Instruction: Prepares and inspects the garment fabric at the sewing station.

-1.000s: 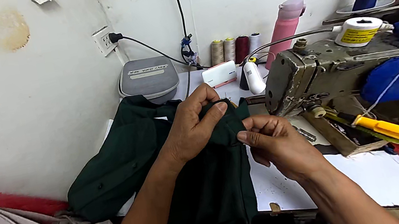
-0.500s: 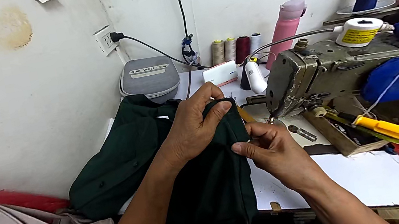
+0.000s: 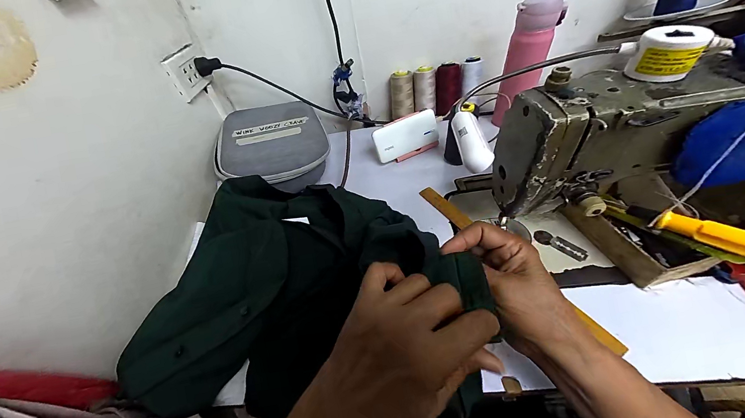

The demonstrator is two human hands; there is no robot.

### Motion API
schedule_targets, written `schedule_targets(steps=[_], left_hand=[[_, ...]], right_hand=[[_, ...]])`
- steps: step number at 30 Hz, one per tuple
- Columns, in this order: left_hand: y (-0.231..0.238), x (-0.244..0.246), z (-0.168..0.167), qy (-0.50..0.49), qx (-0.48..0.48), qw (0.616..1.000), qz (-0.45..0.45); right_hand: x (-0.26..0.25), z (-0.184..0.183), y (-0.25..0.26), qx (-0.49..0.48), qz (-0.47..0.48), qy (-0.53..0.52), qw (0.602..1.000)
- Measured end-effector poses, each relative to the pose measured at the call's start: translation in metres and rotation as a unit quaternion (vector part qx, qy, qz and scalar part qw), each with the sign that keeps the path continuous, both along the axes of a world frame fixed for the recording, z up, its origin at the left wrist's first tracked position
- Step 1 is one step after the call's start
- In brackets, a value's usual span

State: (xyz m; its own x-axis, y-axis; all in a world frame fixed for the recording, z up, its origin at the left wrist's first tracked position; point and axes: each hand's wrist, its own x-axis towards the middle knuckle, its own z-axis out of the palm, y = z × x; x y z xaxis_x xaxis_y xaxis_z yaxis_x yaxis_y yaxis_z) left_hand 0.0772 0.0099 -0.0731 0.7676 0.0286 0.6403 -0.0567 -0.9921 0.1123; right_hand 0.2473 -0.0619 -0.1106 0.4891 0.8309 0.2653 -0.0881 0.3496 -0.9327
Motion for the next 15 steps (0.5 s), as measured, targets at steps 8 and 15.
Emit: schedule_targets(steps=[8,15], left_hand=[[0.025,-0.013,0.001,0.03,-0.021,0.995,0.092],[0.046,-0.008,0.018,-0.096,-0.201,0.971,0.086]], right_hand=[[-0.004,-0.002,0.001,0.004,0.038,0.071,0.997],[0.001,-0.001,-0.004,-0.023,0.064,0.059,0.996]])
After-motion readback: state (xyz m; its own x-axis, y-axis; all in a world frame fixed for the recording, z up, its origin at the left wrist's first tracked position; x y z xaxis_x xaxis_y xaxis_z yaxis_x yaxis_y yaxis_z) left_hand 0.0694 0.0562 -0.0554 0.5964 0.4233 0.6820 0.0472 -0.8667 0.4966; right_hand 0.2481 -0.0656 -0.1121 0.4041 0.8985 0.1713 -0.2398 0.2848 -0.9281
